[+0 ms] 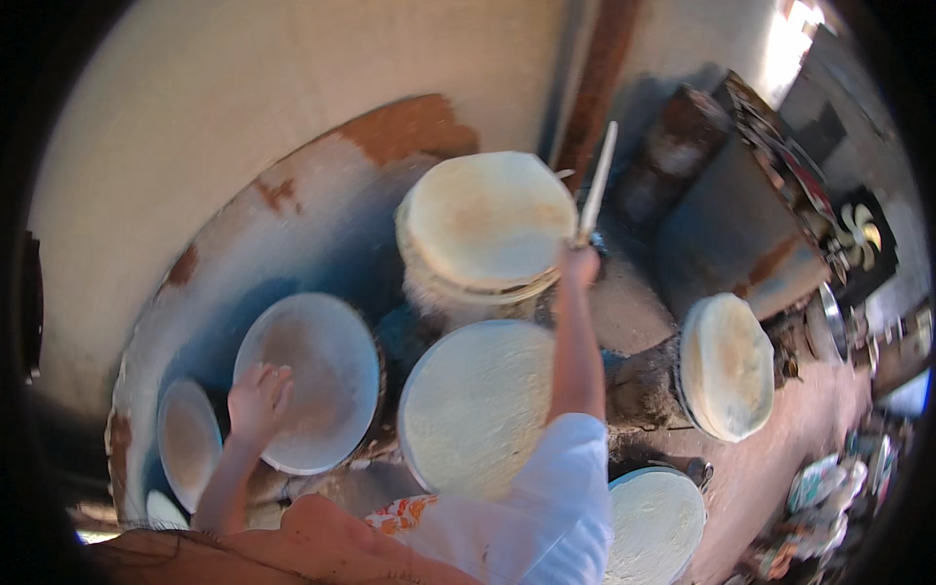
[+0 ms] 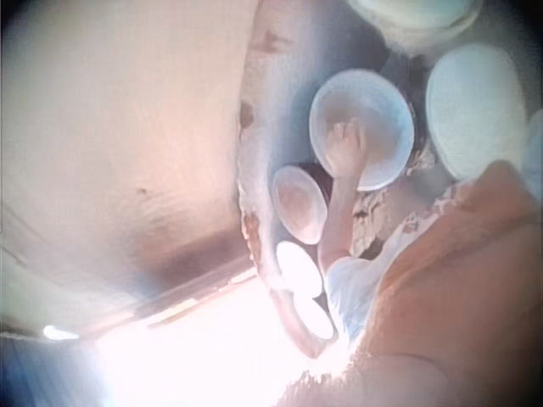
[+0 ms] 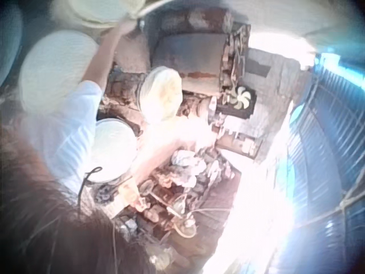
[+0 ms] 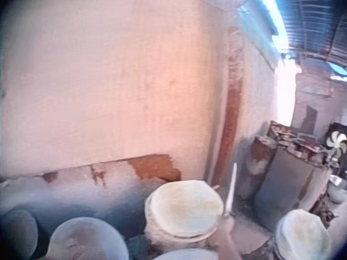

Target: The person pours thin batter onto multiple heated round hotplates using a ladle, spreads it into a thin circle with a stick, and peels off the cooked wrappers by hand.

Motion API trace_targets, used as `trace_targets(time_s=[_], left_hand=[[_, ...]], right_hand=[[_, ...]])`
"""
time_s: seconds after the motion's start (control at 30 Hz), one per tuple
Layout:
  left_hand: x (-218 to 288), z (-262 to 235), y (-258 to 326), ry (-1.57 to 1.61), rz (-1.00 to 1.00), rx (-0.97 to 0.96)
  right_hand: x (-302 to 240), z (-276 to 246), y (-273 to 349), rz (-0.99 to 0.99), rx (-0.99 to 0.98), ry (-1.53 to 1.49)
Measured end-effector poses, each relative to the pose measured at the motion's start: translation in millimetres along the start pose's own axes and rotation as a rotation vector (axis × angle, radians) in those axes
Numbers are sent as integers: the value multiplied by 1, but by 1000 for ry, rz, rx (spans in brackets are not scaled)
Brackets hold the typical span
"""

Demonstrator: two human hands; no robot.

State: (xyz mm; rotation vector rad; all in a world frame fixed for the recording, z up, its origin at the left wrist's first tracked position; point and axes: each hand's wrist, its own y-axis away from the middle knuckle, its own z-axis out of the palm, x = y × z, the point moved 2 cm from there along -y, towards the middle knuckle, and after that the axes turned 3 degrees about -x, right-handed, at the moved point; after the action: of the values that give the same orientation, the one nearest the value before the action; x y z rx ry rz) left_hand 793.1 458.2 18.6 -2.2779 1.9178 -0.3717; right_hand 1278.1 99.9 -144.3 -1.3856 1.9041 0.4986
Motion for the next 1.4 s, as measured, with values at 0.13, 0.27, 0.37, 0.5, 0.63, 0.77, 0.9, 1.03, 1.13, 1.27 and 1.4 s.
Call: trace_targets(time_s=[0.13,0.27,0.37,0.5,0.63,0.77,0.9,1.03,1.13,1.27,1.4], left_hand=[[-22,26,221,53,-579,-51],[29,107,527,225,-1335,-313],[79,125,679,166,-1648,-400],[66,19,830,-391,-1961,141],[8,-27,931,-290,-2484,351],[-66,45,1005,700,-2608,1230],[-12,47,1016,864,-2361,1039],[109,51,1081,565,-2663,867],[174,82,1125,515,-2521,989],[173,-4,1143,990,-2309,1344],[135,-10,1176,861,-2253,1212]], right_hand=[[-11,-57,108,-203,-112,-274],[-81,-56,349,-143,-714,-532],[-87,-52,542,-34,-1350,-625],[-21,-51,751,-59,-1894,-368],[-30,-87,881,-405,-2160,-38],[-26,-91,1010,-1316,-2160,-63],[-19,-154,1170,-2029,-2155,27],[43,-243,1346,-2550,-2153,353],[144,-255,1441,-2702,-1839,240],[129,-287,1450,-2811,-1600,462],[128,-289,1419,-2761,-1620,600]])
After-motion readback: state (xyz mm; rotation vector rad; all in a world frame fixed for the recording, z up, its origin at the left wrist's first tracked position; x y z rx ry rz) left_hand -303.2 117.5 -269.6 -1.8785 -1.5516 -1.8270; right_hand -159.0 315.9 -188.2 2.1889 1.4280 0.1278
